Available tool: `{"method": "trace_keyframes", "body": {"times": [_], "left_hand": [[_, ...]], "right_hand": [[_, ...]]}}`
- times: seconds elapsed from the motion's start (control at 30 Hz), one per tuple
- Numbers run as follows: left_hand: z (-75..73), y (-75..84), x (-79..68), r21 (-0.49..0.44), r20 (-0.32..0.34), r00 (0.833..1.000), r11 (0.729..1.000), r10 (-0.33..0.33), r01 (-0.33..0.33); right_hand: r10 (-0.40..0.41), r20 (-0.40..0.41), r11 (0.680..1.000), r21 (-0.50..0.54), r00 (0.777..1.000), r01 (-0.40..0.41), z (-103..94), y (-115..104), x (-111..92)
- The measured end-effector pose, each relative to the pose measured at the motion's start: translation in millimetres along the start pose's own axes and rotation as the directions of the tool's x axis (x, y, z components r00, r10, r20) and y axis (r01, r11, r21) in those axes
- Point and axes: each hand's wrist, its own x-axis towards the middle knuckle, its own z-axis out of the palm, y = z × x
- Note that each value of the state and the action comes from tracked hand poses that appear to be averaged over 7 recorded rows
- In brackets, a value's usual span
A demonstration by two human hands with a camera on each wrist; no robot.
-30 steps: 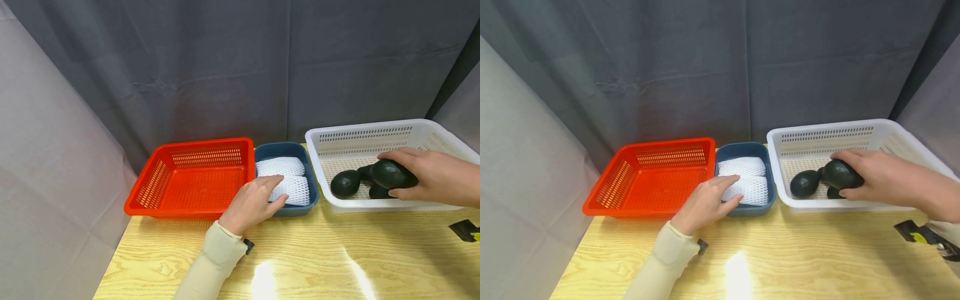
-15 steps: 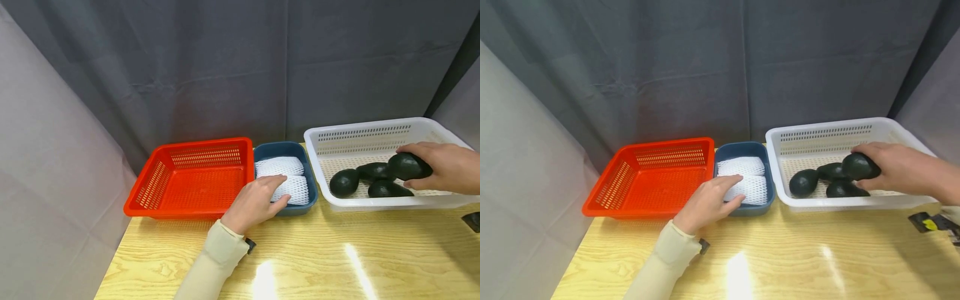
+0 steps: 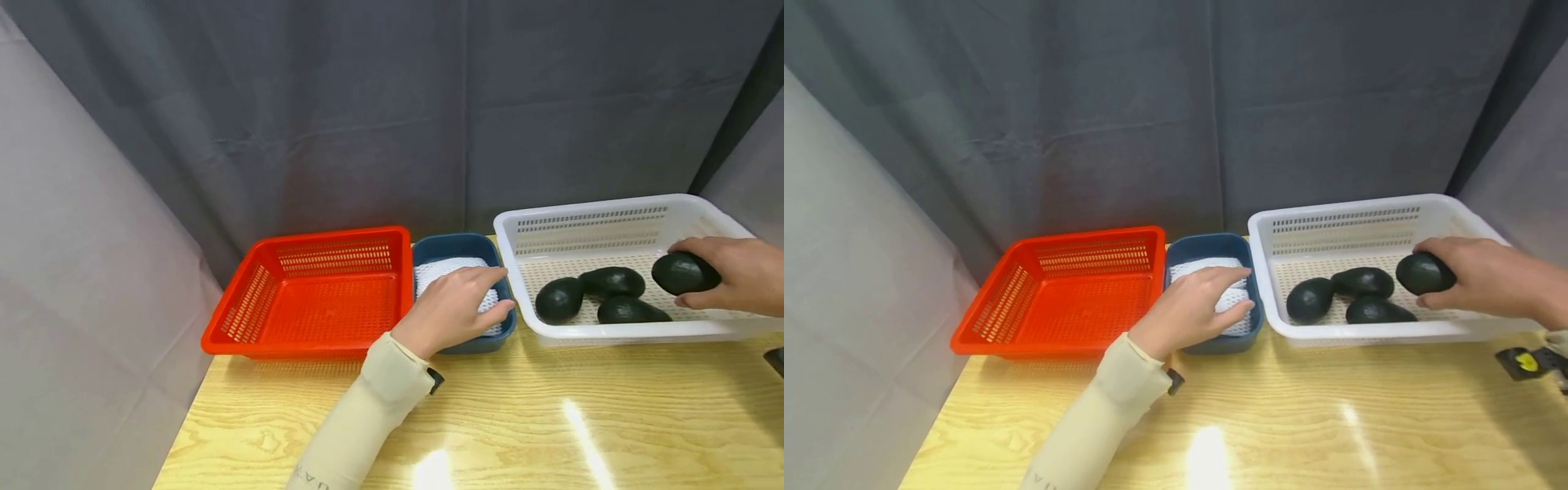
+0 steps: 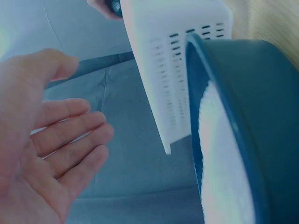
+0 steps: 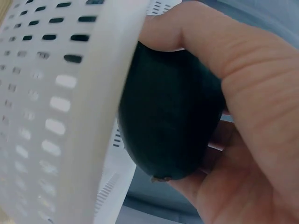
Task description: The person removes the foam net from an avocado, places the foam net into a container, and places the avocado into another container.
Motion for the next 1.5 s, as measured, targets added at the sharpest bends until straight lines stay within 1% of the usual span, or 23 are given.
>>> {"method": "trace_keyframes", "body": {"times": [0.2, 0.4, 0.57, 0.77, 0.87, 1.07, 1.13, 1.33, 1.5], "left_hand": [[-0.3, 9.1, 15.8, 0.040, 0.004, 0.999, 0.998, 0.042, -0.042], [2.3, 12.8, 28.7, 0.050, 0.043, 0.998, 0.997, 0.051, -0.053], [5.7, 15.5, 39.2, 0.062, 0.065, 0.996, 0.996, 0.063, -0.067], [11.3, 20.2, 49.7, 0.118, 0.073, 0.993, 0.987, 0.097, -0.105], [14.4, 23.8, 54.8, 0.143, 0.094, 0.991, 0.984, 0.098, -0.111], [18.8, 29.6, 62.8, 0.157, 0.161, 0.984, 0.982, 0.076, -0.102], [20.2, 31.4, 65.0, 0.164, 0.172, 0.982, 0.980, 0.084, -0.113], [26.4, 36.4, 70.6, 0.170, 0.175, 0.977, 0.974, 0.121, -0.151], [29.0, 40.5, 76.1, 0.154, 0.196, 0.975, 0.979, 0.102, -0.133]], "right_hand": [[-0.008, 0.004, 1.000, -0.009, 1.000, 0.008, 3.3, 7.3, -0.5], [-0.012, 0.025, 1.000, 0.000, 1.000, 0.012, 9.8, 13.8, 1.3], [0.006, 0.062, 1.000, 0.016, 0.998, -0.007, 15.3, 20.5, 3.8], [-0.016, 0.052, 0.999, 0.038, 0.999, 0.014, 23.4, 26.7, 6.8], [-0.024, 0.064, 0.999, 0.048, 0.998, 0.021, 26.2, 28.4, 7.5], [-0.016, 0.129, 0.998, 0.056, 0.992, 0.009, 30.5, 28.1, 10.6], [-0.014, 0.148, 0.998, 0.059, 0.989, 0.006, 32.4, 28.6, 11.5], [-0.004, 0.181, 0.996, 0.094, 0.984, -0.014, 39.6, 31.0, 13.4], [0.000, 0.193, 0.993, 0.113, 0.981, -0.022, 44.3, 31.9, 14.7]]}}
